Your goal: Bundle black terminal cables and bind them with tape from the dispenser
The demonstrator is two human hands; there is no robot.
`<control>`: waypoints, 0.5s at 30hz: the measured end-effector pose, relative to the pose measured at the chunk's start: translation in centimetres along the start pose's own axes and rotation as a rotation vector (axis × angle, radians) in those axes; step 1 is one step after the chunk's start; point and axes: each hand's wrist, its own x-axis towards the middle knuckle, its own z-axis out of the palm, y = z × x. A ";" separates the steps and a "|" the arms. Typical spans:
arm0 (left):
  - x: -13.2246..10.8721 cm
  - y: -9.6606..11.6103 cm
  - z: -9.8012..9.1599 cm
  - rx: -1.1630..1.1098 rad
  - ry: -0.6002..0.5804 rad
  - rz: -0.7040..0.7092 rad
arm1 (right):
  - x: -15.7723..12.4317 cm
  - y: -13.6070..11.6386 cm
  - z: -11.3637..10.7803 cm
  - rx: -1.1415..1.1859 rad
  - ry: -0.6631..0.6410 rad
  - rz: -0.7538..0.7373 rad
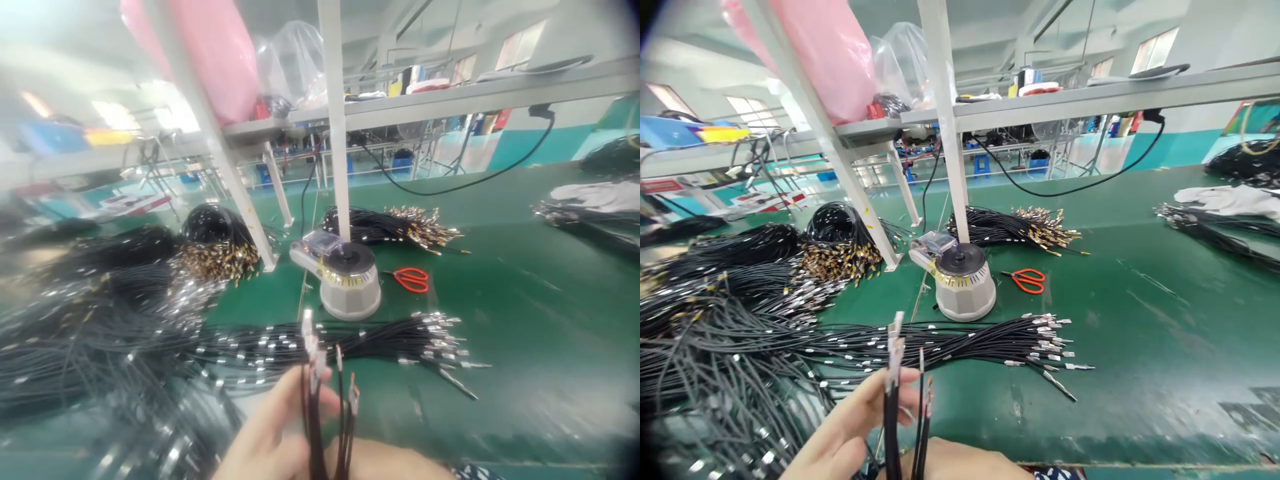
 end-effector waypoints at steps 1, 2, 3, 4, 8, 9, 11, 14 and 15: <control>0.6 0.4 0.8 -0.087 -0.028 -0.028 | 0.1 0.2 0.1 -0.009 -0.011 0.003; 1.2 0.7 1.5 -0.141 -0.014 -0.043 | 0.2 0.3 0.1 -0.017 -0.023 0.004; 1.7 0.8 2.0 -0.172 0.023 -0.054 | 0.3 0.4 0.1 -0.025 -0.031 0.000; 2.1 0.9 2.4 -0.180 0.057 -0.057 | 0.3 0.5 0.2 -0.029 -0.031 -0.006; 2.6 0.9 2.3 -0.069 0.263 0.000 | -0.1 0.2 0.5 -0.020 0.168 0.025; 2.7 0.9 2.2 -0.041 0.300 0.011 | -0.2 0.2 0.6 -0.033 0.263 0.041; 2.7 0.8 1.9 -0.011 0.314 0.008 | -0.4 0.3 0.7 -0.086 0.439 0.027; 2.7 0.5 2.0 -0.009 0.278 0.000 | -0.4 1.0 0.9 -0.115 0.560 -0.053; 2.7 0.5 2.0 -0.022 0.265 0.004 | -0.3 1.3 1.0 -0.102 0.565 -0.064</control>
